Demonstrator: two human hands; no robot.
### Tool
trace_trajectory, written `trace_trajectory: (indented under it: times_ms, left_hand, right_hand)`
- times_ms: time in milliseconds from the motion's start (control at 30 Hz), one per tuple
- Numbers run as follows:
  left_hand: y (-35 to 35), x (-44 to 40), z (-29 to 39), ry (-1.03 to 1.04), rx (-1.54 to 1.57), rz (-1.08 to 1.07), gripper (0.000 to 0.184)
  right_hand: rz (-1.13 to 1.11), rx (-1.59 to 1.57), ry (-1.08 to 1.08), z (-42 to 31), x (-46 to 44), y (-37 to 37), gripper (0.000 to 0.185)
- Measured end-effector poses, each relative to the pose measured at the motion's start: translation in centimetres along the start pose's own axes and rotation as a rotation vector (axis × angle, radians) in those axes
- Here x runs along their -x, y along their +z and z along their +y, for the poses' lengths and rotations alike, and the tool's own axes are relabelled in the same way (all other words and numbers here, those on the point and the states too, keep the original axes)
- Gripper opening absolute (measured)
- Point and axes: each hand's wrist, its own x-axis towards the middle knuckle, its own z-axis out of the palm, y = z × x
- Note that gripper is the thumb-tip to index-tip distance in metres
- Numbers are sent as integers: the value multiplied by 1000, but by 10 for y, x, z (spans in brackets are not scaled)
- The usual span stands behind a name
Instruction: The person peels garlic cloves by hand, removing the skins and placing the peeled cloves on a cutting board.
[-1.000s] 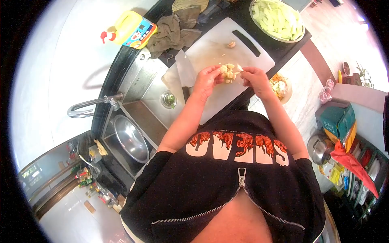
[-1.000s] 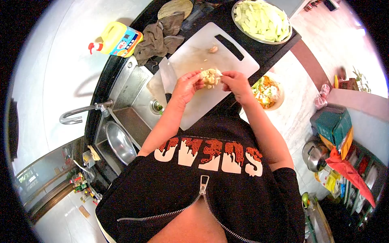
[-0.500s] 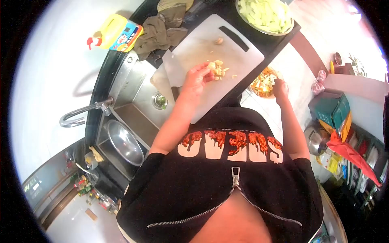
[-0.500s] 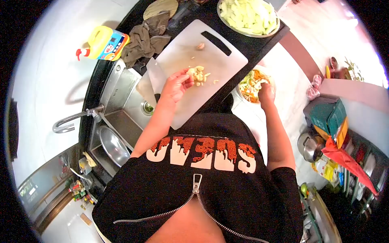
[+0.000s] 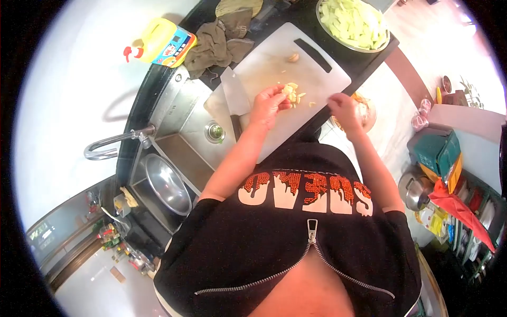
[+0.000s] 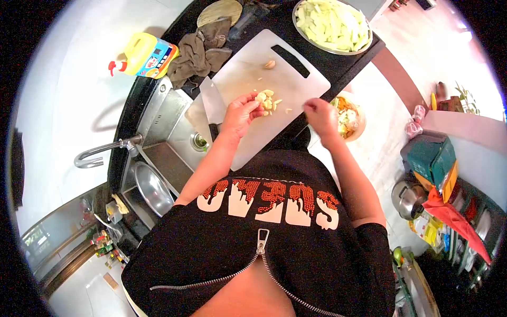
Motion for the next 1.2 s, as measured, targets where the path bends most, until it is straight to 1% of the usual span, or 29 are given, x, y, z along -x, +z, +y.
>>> trace_trajectory:
  times_ms: [67, 133, 167, 267, 400, 533, 600, 700, 900, 933, 1000, 1033, 1133, 1200]
  left_hand:
    - [4, 0, -1, 41, -50, 4, 27]
    - [9, 3, 0, 81, -98, 9, 27]
    - [11, 5, 1, 100, -128, 16, 26]
    - [16, 8, -1, 164, -211, 54, 24]
    - [18, 9, -8, 270, -300, 104, 24]
    - [17, 8, -14, 376, -377, 126, 24]
    - [19, 9, -11, 375, -361, 148, 23]
    - [16, 6, -12, 378, -348, 164, 22]
    - [6, 0, -13, 381, -414, 178, 22]
    - [4, -1, -14, 386, -419, 178, 23]
    - [-10, -11, -23, 409, -619, 199, 22]
    - [-11, -10, -20, 419, -718, 209, 22]
    - [1, 9, 5, 501, -917, 202, 20]
    - [-10, 0, 4, 519, -981, 264, 21]
  right_hand:
    - [-153, -86, 66, -44, 3, 15, 20]
    - [-209, -219, 107, -70, 5, 27, 22]
    - [-211, -227, 92, -64, -1, 38, 23]
    - [-235, -215, 57, -80, -5, 41, 23]
    - [-192, -248, 132, -78, -11, 52, 22]
    - [-183, -247, 155, -76, -11, 58, 19]
    - [-188, -258, 169, -77, -11, 58, 19]
    - [-181, -117, 124, -74, -12, 58, 19]
    - [-146, -270, 132, -66, -11, 53, 20]
    - [-126, -279, 141, -64, -12, 49, 20]
    - [-86, -297, 160, -58, -14, 37, 22]
    - [-25, -265, 190, -51, -15, 30, 22]
    - [105, -201, 172, -20, -11, 5, 20]
    - [229, 38, 149, 15, -10, -10, 20]
